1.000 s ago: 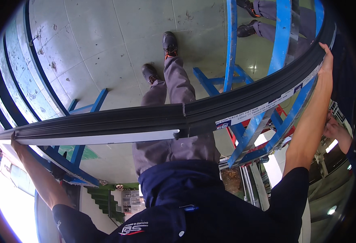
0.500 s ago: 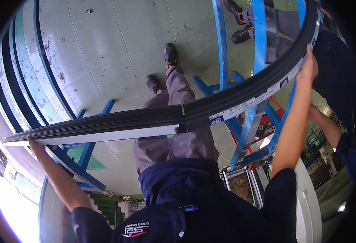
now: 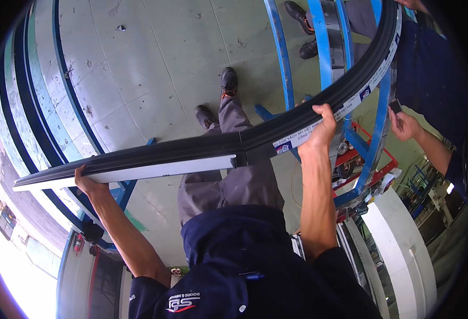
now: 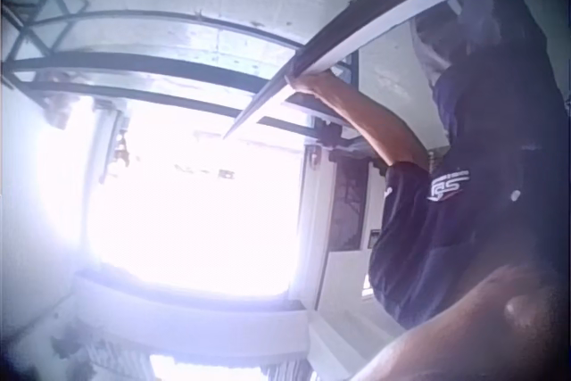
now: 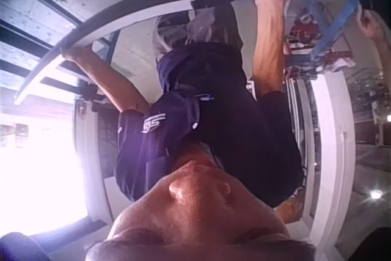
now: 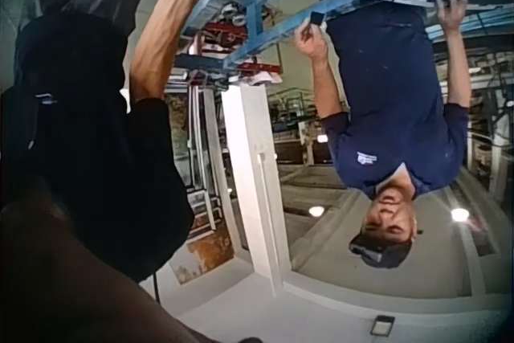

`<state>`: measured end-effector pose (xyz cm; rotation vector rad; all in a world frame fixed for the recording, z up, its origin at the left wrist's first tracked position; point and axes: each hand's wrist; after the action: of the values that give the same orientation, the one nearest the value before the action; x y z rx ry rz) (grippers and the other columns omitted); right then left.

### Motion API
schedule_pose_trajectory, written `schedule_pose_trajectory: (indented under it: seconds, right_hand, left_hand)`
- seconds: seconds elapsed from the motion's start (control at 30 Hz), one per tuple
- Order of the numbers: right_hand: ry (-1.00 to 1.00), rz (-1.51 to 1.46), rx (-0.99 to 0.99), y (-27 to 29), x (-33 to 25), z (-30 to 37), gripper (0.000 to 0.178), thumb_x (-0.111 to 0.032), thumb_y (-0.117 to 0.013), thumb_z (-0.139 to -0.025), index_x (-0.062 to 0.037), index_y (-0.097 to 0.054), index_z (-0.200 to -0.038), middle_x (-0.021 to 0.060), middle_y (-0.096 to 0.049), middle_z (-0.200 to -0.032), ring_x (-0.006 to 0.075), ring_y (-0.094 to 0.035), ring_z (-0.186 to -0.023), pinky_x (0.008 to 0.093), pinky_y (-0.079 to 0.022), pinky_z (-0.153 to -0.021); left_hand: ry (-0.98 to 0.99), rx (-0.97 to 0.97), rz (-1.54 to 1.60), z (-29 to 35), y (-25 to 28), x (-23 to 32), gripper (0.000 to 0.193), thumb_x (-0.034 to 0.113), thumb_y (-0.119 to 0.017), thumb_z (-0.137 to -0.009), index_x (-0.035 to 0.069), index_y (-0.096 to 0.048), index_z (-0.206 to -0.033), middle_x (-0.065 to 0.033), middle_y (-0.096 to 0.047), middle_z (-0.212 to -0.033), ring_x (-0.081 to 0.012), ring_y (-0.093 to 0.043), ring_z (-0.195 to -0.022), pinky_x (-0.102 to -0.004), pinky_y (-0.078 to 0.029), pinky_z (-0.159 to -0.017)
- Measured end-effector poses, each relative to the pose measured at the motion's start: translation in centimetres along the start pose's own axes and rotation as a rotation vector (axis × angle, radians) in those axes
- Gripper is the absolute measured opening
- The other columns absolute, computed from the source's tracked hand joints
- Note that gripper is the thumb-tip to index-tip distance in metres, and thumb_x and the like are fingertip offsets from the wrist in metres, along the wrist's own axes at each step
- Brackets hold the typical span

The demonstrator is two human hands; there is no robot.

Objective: The person hammers a metal corner connector on a wooden block, fastens it into a curved window frame segment with a pneumatic driver, and joins frame sections together. The person then handles and fits a rubber piece onto a window frame assembly on a worktable alongside a coworker.

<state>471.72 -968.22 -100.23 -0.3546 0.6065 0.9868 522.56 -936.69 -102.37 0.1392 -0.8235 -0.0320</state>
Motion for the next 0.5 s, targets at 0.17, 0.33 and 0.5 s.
schedule_pose_trajectory:
  seconds: [0.17,0.33,0.5]
  right_hand:
    - [0.058,0.009,0.093,1.3,0.5,-1.6,0.028,-0.017,-0.067,-0.084,-0.0001,-0.066,-0.105,0.0133,-0.069,-0.095,0.0327,-0.072,-0.086,0.0467,-0.060,-0.082]
    - [0.023,-0.014,0.146,0.7,-0.1,-1.8,0.021,-0.017,-0.067,-0.083,-0.0032,-0.065,-0.099,0.0121,-0.068,-0.091,0.0319,-0.072,-0.083,0.0468,-0.061,-0.081]
    - [-0.013,-0.004,0.155,1.3,1.5,-2.8,0.017,-0.018,-0.070,-0.082,-0.0072,-0.064,-0.093,0.0096,-0.066,-0.090,0.0279,-0.069,-0.081,0.0443,-0.059,-0.079]
  left_hand:
    - [0.053,-0.109,0.036,1.1,-0.8,-0.9,0.031,0.021,-0.055,-0.089,0.000,-0.058,-0.113,-0.0190,-0.067,-0.106,-0.0373,-0.070,-0.104,-0.0552,-0.058,-0.100]
    - [0.045,-0.080,0.066,-1.4,0.8,-1.6,0.045,0.028,-0.054,-0.091,-0.005,-0.062,-0.122,-0.0233,-0.068,-0.117,-0.0407,-0.068,-0.113,-0.0586,-0.055,-0.105]
    - [-0.046,-0.066,-0.083,-6.1,3.1,-1.6,0.037,0.039,-0.060,-0.092,0.005,-0.064,-0.107,-0.0165,-0.069,-0.110,-0.0365,-0.069,-0.107,-0.0558,-0.055,-0.102]
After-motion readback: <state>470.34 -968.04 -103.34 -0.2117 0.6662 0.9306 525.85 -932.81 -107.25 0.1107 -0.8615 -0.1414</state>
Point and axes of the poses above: each hand's wrist, its own z-axis away from the middle knuckle, its own y-axis out of the back of the hand, x = y × z
